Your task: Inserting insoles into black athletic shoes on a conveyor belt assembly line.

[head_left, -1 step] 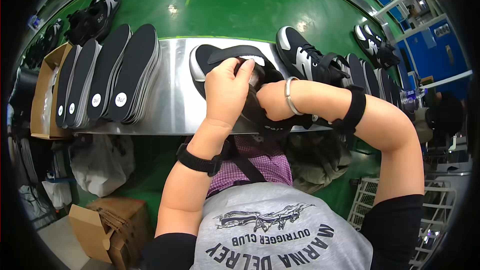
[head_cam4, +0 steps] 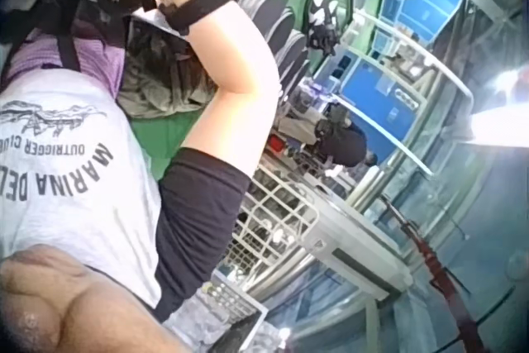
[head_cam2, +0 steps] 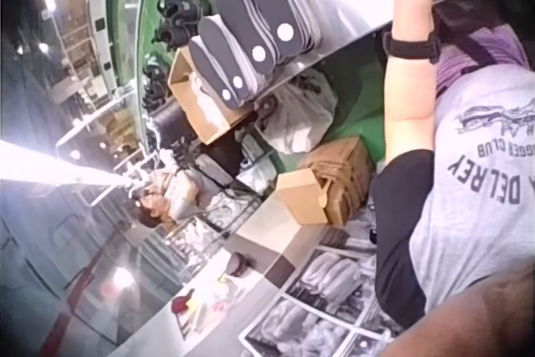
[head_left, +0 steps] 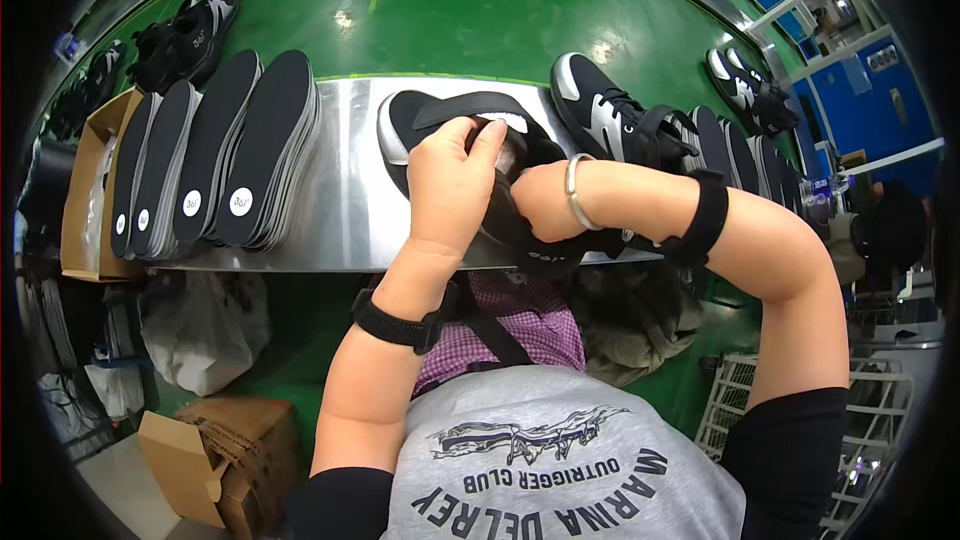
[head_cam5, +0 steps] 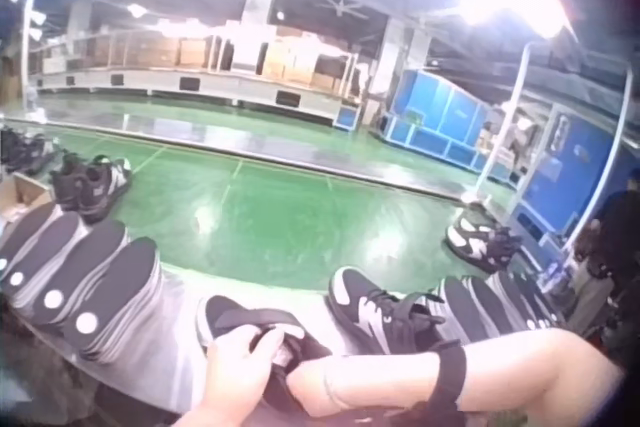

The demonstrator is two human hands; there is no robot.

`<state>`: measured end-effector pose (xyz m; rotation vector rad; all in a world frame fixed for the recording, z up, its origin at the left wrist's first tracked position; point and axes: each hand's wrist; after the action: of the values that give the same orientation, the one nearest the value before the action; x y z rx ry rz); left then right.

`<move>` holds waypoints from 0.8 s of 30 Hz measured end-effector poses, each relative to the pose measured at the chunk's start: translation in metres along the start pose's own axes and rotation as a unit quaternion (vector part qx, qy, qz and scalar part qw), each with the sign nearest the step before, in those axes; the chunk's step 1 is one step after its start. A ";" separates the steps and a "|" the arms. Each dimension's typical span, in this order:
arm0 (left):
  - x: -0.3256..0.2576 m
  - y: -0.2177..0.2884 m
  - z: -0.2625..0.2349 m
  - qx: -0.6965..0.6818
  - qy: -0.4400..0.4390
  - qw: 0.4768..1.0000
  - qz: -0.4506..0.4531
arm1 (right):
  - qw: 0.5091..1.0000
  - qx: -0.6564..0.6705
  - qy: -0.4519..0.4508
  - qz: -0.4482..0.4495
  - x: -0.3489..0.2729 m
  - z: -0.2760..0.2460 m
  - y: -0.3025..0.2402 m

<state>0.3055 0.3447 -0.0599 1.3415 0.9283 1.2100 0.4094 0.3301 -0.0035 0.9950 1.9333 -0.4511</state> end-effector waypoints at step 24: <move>-0.006 0.004 0.001 -0.034 -0.013 0.999 0.002 | 0.997 0.038 -0.067 -0.031 -0.038 0.024 0.003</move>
<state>0.3052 0.3379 -0.0564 1.3029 0.8587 1.2143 0.4353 0.2993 0.0154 0.9305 1.8430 -0.6151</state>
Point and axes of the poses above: each hand's wrist, its own x-axis towards the middle knuckle, its own z-axis out of the palm, y = z × x, and after that the axes turned 8 degrees about -x, right-handed
